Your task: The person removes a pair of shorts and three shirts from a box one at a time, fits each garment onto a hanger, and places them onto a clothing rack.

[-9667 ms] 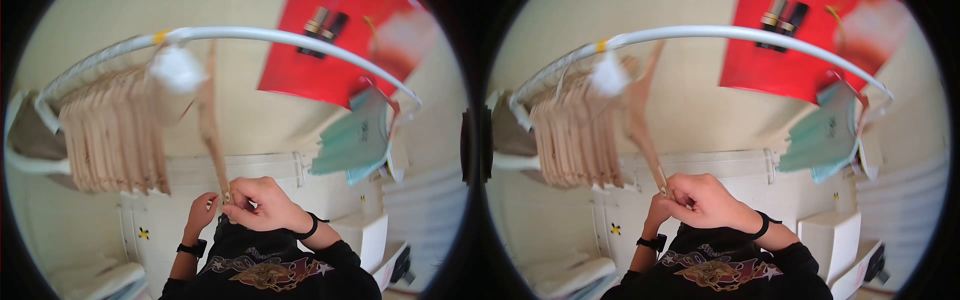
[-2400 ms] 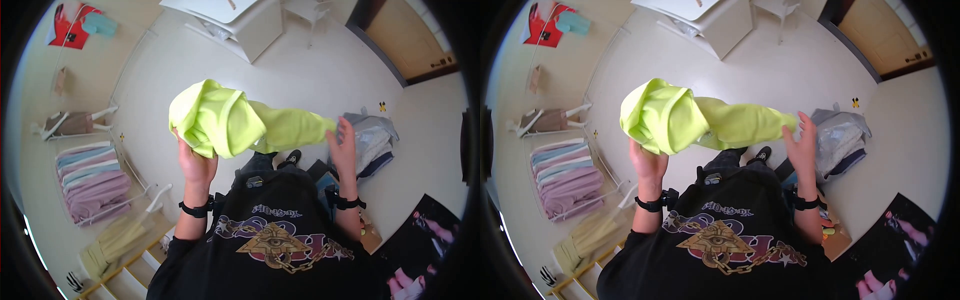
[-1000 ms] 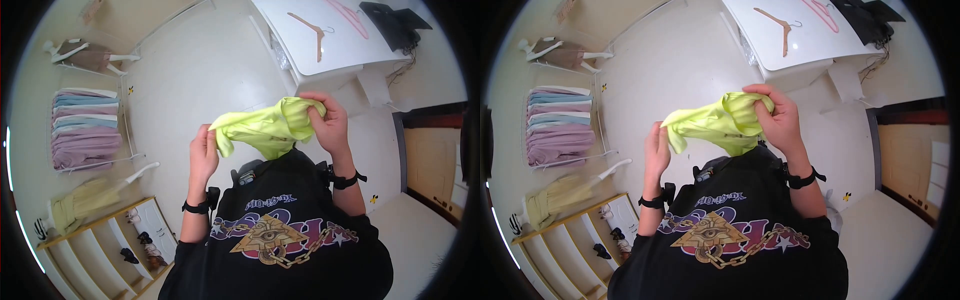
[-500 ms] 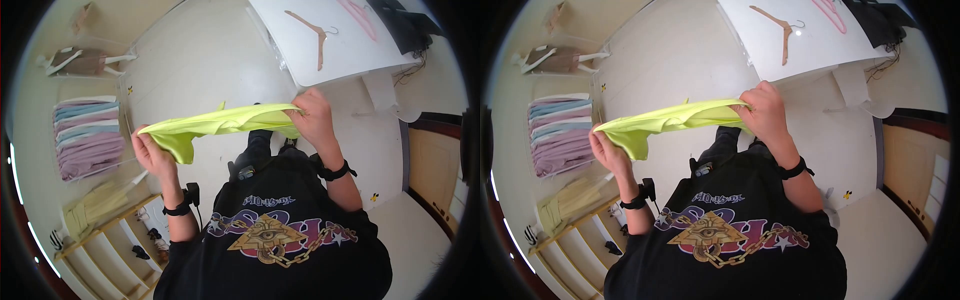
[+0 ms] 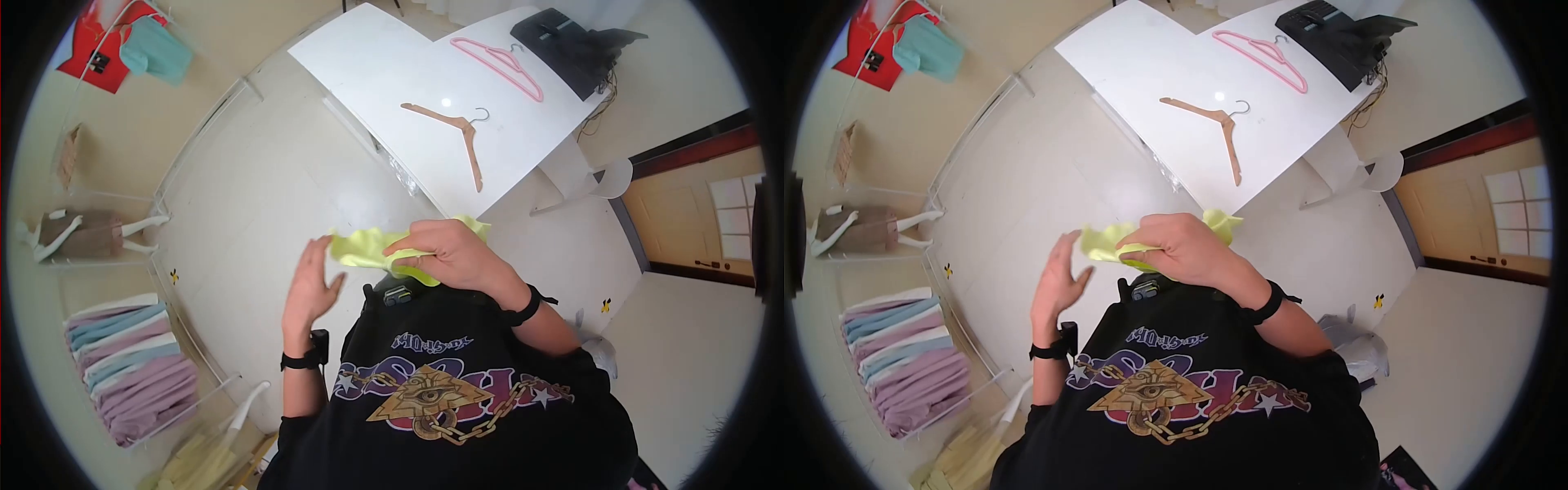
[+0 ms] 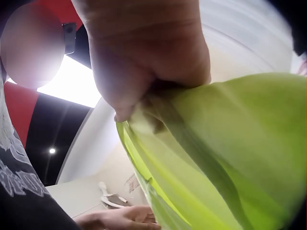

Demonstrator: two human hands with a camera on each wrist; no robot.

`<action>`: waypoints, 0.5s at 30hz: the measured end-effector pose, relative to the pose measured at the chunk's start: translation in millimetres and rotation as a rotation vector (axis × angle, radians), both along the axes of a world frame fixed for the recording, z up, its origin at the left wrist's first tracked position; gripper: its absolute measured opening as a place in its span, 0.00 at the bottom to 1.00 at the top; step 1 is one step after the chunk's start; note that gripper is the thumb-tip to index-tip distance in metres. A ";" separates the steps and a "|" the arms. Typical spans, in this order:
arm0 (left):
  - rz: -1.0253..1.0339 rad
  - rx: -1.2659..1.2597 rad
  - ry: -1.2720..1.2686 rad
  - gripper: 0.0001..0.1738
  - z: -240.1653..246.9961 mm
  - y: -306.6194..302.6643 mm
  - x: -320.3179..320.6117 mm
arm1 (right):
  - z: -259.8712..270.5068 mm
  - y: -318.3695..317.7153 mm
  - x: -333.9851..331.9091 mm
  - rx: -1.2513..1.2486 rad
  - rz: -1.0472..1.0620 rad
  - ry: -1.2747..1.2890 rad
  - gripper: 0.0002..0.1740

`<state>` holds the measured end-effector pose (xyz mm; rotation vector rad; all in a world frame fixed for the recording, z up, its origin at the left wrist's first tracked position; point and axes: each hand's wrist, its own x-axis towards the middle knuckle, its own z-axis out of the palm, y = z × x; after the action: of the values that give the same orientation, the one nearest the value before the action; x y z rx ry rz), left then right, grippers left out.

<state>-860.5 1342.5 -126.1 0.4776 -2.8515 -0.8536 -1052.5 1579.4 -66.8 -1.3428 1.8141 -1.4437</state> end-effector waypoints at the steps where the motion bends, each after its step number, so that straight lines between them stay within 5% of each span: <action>1: -0.051 0.141 -0.002 0.28 13.0 10.6 -15.3 | 4.3 -13.9 0.7 -0.023 0.018 -0.051 0.13; 5: -0.276 0.610 0.042 0.33 0.8 9.1 -47.8 | 19.7 -54.9 -4.8 -0.076 0.044 -0.113 0.12; 9: -0.164 0.686 -0.004 0.32 -17.1 -15.0 -55.5 | 32.2 -71.6 -25.3 -0.021 0.045 -0.153 0.12; 12: -0.058 0.740 0.254 0.25 -4.2 -21.9 -73.6 | 34.0 -84.1 -47.0 -0.042 0.070 -0.218 0.12; 15: -0.110 0.536 0.311 0.18 1.9 -34.2 -99.9 | 24.9 -95.8 -69.3 -0.077 0.166 -0.238 0.12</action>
<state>-960.4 1308.3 -124.2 0.2088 -2.3642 -1.5682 -1121.8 1483.6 -42.0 -1.2652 1.4759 -1.5248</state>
